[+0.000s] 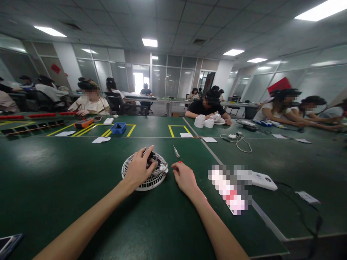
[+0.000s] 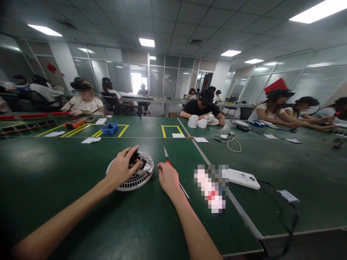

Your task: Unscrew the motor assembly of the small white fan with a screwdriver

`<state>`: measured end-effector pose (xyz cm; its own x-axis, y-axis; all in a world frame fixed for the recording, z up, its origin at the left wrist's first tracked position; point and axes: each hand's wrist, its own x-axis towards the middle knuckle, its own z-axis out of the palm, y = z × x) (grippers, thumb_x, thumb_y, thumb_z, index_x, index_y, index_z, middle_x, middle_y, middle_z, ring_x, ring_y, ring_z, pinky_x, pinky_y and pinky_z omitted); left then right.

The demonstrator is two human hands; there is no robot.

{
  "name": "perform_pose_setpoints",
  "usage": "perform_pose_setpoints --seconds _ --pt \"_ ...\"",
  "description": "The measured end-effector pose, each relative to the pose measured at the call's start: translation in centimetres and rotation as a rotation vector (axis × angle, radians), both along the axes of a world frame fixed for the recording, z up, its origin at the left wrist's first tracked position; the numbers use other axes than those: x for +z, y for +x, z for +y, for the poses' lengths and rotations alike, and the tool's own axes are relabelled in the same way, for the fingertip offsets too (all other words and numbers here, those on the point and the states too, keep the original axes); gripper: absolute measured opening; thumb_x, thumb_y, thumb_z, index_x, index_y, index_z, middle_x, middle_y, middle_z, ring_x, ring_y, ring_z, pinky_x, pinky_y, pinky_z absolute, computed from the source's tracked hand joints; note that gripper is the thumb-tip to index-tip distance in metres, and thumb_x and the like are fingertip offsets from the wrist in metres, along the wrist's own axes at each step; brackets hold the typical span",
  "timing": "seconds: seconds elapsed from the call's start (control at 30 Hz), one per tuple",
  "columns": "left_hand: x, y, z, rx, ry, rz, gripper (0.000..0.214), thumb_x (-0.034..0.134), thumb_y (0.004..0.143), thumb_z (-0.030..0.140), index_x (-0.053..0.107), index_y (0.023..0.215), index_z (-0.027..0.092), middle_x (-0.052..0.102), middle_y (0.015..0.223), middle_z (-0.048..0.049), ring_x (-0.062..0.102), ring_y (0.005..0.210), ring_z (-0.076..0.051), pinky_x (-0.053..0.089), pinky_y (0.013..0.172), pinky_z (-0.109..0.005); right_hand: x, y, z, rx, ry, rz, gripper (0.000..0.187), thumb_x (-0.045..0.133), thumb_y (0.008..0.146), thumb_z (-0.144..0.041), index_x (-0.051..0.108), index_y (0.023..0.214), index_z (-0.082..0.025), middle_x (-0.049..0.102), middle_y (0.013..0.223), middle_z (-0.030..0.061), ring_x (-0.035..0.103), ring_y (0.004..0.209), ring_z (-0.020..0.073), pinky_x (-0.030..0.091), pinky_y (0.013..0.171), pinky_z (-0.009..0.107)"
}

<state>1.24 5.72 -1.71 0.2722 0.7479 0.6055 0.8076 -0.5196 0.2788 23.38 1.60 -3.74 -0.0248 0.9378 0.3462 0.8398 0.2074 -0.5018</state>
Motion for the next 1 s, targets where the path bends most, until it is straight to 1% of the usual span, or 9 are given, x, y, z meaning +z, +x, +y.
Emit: perform_pose_setpoints --seconds 0.1,0.2,0.33,0.47,0.6,0.7,0.8,0.87,1.0 --pt "0.0 1.0 -0.3 -0.067 0.007 -0.036 0.061 0.059 0.094 0.039 0.041 0.152 0.027 0.058 0.137 -0.0135 0.056 0.125 -0.032 0.051 0.104 -0.052 0.0 1.2 0.4 -0.119 0.094 0.214 0.04 0.051 0.088 -0.012 0.061 0.125 -0.023 0.072 0.097 0.0039 0.067 0.082 0.02 0.049 0.08 0.033" --pt "0.2 1.6 -0.6 -0.127 -0.005 -0.057 0.063 0.059 0.095 0.039 0.038 0.153 0.028 0.061 0.135 -0.0119 0.058 0.124 -0.031 0.051 0.105 -0.051 0.0 1.5 0.7 -0.153 0.158 0.366 0.048 0.049 0.088 -0.017 0.051 0.136 -0.02 0.071 0.095 0.0036 0.067 0.077 0.0194 0.05 0.079 0.034" --pt "0.1 1.9 -1.2 -0.202 0.035 -0.09 0.069 0.059 0.096 0.038 0.028 0.157 0.028 0.06 0.139 -0.0112 0.059 0.123 -0.029 0.051 0.106 -0.05 0.2 0.8 0.6 -0.11 0.226 0.507 0.048 0.051 0.089 -0.024 0.046 0.137 -0.018 0.071 0.093 0.004 0.065 0.07 0.0185 0.051 0.074 0.034" --pt "-1.0 1.7 -2.0 -0.179 0.127 -0.096 0.066 0.057 0.097 0.036 0.03 0.156 0.028 0.051 0.148 -0.013 0.051 0.134 -0.031 0.046 0.113 -0.052 0.3 -0.1 0.2 -0.061 0.273 0.593 0.046 0.056 0.09 -0.03 0.045 0.133 -0.019 0.069 0.088 0.002 0.062 0.066 0.0169 0.05 0.066 0.03" --pt "-2.4 1.3 -2.6 -0.192 0.267 -0.117 0.064 0.057 0.097 0.031 0.029 0.155 0.03 0.05 0.147 -0.0126 0.047 0.138 -0.031 0.042 0.116 -0.053 0.3 -1.0 -0.2 -0.037 0.327 0.615 0.036 0.059 0.091 -0.034 0.048 0.123 -0.022 0.065 0.082 -0.0014 0.06 0.065 0.0161 0.048 0.064 0.029" --pt "-3.1 1.1 -2.9 -0.22 0.338 -0.115 0.063 0.059 0.095 0.027 0.032 0.152 0.031 0.052 0.144 -0.0126 0.046 0.139 -0.032 0.042 0.116 -0.054 0.3 -1.6 -0.6 -0.019 0.364 0.604 0.029 0.062 0.091 -0.034 0.051 0.116 -0.023 0.065 0.08 -0.0019 0.06 0.066 0.0164 0.048 0.065 0.029" --pt "-3.3 1.2 -3.2 -0.248 0.371 -0.103 0.056 0.06 0.094 0.025 0.041 0.146 0.03 0.055 0.14 -0.0126 0.047 0.138 -0.033 0.042 0.115 -0.056 0.4 -2.2 -1.1 -0.057 0.443 0.498 0.022 0.064 0.092 -0.034 0.055 0.109 -0.024 0.067 0.083 0.0006 0.063 0.078 0.0198 0.05 0.077 0.034" --pt "-3.3 1.2 -3.4 -0.28 0.385 -0.092 0.052 0.062 0.093 0.024 0.047 0.143 0.028 0.056 0.139 -0.0125 0.047 0.138 -0.033 0.042 0.115 -0.056 0.4 -2.6 -1.5 -0.081 0.482 0.429 0.019 0.064 0.092 -0.034 0.056 0.107 -0.024 0.068 0.085 0.0022 0.063 0.086 0.022 0.048 0.086 0.038" --pt "-3.5 1.3 -3.6 -0.316 0.413 -0.058 0.048 0.063 0.093 0.024 0.051 0.139 0.028 0.059 0.137 -0.0112 0.048 0.138 -0.032 0.042 0.116 -0.055 0.0 -3.3 -2.0 -0.074 0.495 0.371 0.016 0.064 0.093 -0.032 0.059 0.106 -0.025 0.07 0.089 0.0043 0.062 0.093 0.0239 0.048 0.09 0.04"
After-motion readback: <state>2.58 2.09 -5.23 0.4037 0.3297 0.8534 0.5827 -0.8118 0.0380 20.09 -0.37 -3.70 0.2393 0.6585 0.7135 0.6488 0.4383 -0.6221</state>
